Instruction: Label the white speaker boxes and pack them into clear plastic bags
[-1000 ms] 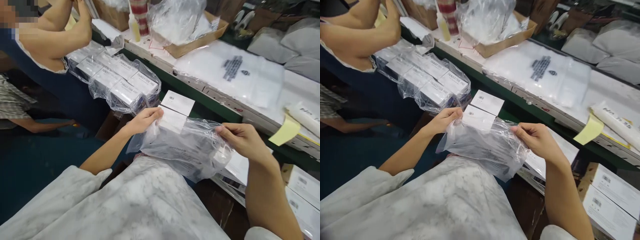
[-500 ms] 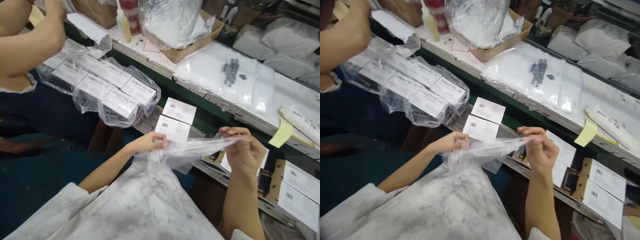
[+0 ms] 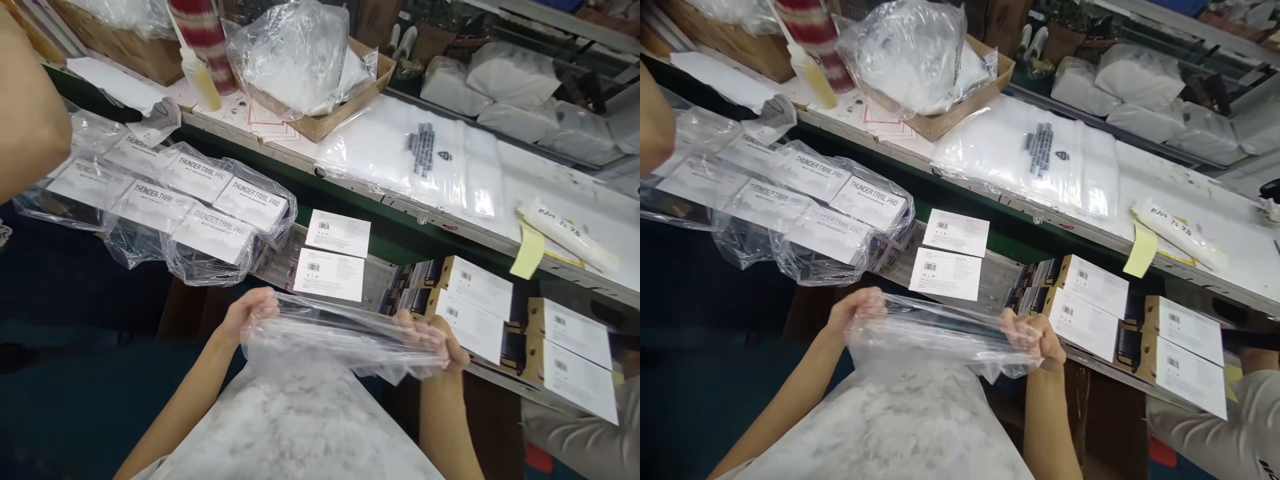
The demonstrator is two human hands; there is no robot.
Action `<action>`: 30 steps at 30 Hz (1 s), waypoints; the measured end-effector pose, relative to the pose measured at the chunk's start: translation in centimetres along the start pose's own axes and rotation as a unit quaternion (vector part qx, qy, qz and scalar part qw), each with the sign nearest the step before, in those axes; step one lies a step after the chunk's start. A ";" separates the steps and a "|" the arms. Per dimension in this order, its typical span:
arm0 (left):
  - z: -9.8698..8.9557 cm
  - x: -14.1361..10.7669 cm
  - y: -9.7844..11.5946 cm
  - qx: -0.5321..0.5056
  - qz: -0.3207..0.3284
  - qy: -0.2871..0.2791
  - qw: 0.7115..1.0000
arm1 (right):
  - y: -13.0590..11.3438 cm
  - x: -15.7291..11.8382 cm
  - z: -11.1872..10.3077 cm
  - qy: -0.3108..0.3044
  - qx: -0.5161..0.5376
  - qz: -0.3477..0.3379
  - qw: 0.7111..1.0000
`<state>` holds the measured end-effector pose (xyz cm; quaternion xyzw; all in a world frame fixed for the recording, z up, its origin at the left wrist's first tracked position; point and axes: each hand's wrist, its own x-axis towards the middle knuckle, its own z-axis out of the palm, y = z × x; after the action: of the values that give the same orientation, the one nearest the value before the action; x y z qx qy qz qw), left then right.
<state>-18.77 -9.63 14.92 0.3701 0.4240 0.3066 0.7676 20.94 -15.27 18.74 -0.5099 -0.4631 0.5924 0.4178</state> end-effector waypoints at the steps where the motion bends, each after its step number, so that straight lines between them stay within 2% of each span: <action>1: -0.3 -0.1 -0.5 0.046 -0.060 -0.060 0.995 | 0.9 0.1 0.3 0.067 0.012 -0.004 0.998; 2: -0.6 -0.1 -1.1 0.097 -0.112 -0.122 0.981 | 1.7 0.4 0.6 0.120 0.011 0.022 0.992; 3: -0.9 0.1 -1.6 0.138 -0.144 -0.162 0.966 | 2.7 0.7 0.9 0.145 -0.002 0.065 0.987; 4: -1.2 0.4 -2.2 0.161 -0.152 -0.164 0.961 | 3.6 1.2 1.2 0.152 -0.025 0.105 0.983; 5: -1.5 1.0 -2.7 0.164 -0.134 -0.124 0.970 | 4.6 1.7 1.4 0.153 -0.054 0.128 0.978; 7: -2.0 3.3 -3.5 0.153 -0.029 0.042 0.987 | 6.6 3.1 2.0 0.168 -0.116 0.123 0.971; 9: -2.0 6.9 -4.1 0.160 0.092 0.199 0.963 | 8.5 4.8 2.7 0.196 -0.158 0.090 0.964; 11: -1.5 11.0 -4.6 0.171 0.152 0.268 0.936 | 10.1 7.0 3.4 0.212 -0.170 0.075 0.960; 13: -0.6 14.2 -5.1 0.166 0.156 0.281 0.932 | 11.2 9.0 4.2 0.219 -0.166 0.072 0.959; 15: 0.4 15.5 -5.9 0.143 0.153 0.264 0.941 | 12.1 10.1 4.9 0.218 -0.159 0.075 0.960; 18: 1.4 13.6 -7.2 0.114 0.153 0.233 0.954 | 13.0 9.1 5.7 0.210 -0.154 0.089 0.961; 21: 1.3 10.2 -8.2 0.140 0.121 0.218 0.958 | 13.5 5.8 6.2 0.204 -0.166 0.102 0.959; 23: 0.9 9.2 -8.2 0.171 0.101 0.226 0.954 | 13.5 4.0 6.3 0.193 -0.177 0.107 0.959; 26: 0.2 10.7 -8.0 0.177 0.079 0.261 0.946 | 12.8 3.8 5.8 0.178 -0.195 0.110 0.958; 30: -0.4 13.6 -7.9 0.161 0.030 0.269 0.949 | 11.4 6.8 4.1 0.158 -0.206 0.114 0.959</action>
<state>-11.71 -3.11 2.44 0.4051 0.6469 0.3458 0.5458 15.70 -11.70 6.39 -0.7214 -0.4416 0.4398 0.3018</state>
